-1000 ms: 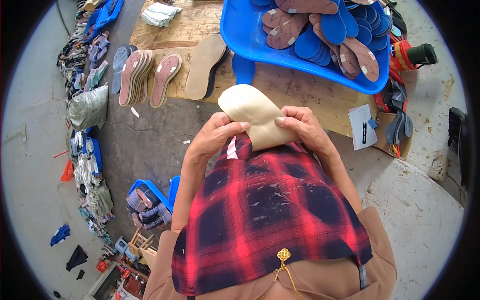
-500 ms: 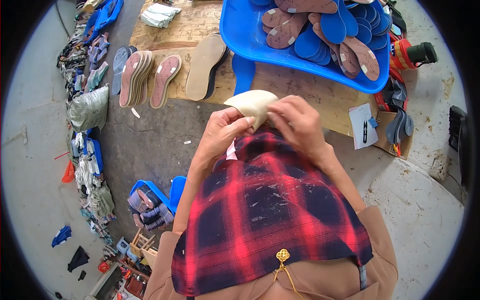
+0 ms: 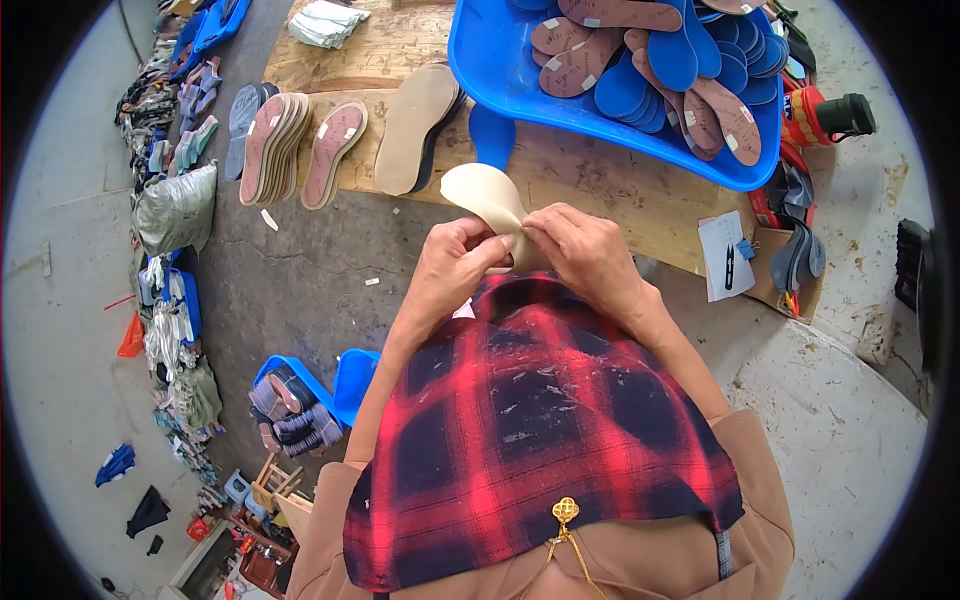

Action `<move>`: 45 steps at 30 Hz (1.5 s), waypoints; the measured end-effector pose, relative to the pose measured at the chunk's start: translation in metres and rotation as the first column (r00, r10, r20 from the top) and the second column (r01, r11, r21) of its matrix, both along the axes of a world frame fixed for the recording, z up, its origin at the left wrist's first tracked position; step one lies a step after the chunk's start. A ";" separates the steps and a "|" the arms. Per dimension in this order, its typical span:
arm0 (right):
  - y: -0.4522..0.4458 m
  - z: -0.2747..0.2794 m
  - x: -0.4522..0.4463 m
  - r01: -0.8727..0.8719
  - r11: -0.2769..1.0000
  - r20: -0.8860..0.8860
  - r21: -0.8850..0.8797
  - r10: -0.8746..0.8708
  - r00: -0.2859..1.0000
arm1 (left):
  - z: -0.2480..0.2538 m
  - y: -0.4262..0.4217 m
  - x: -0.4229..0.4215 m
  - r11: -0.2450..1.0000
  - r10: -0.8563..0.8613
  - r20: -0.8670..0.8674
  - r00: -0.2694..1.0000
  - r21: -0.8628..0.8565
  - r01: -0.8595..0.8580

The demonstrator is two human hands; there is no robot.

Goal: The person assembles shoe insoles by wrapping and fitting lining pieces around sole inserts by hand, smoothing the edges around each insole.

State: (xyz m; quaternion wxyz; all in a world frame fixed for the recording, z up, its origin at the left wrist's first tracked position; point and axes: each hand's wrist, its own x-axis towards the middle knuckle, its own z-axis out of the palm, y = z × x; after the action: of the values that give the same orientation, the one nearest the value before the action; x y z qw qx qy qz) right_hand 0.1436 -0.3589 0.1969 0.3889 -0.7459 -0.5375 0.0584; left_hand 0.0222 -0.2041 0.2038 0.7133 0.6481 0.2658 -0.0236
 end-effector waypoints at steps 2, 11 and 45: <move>0.000 0.001 0.000 -0.013 1.000 0.035 -0.010 0.013 0.999 | -0.001 -0.001 -0.001 0.994 -0.045 0.003 0.999 0.101 0.044; 0.002 -0.009 -0.009 0.020 0.999 0.190 0.032 -0.026 0.982 | -0.006 -0.006 0.000 0.941 -0.135 -0.049 0.990 0.307 0.143; -0.072 -0.043 0.006 0.240 0.959 -0.954 -0.151 -0.205 0.220 | -0.005 -0.002 -0.001 0.944 -0.185 -0.089 0.979 -0.295 0.151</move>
State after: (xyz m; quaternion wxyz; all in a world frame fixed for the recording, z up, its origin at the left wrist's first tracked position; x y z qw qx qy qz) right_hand 0.1494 -0.4310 0.1540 0.6495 -0.6181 -0.0776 0.4359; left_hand 0.0210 -0.2060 0.1988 0.7783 0.5559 0.2441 -0.1601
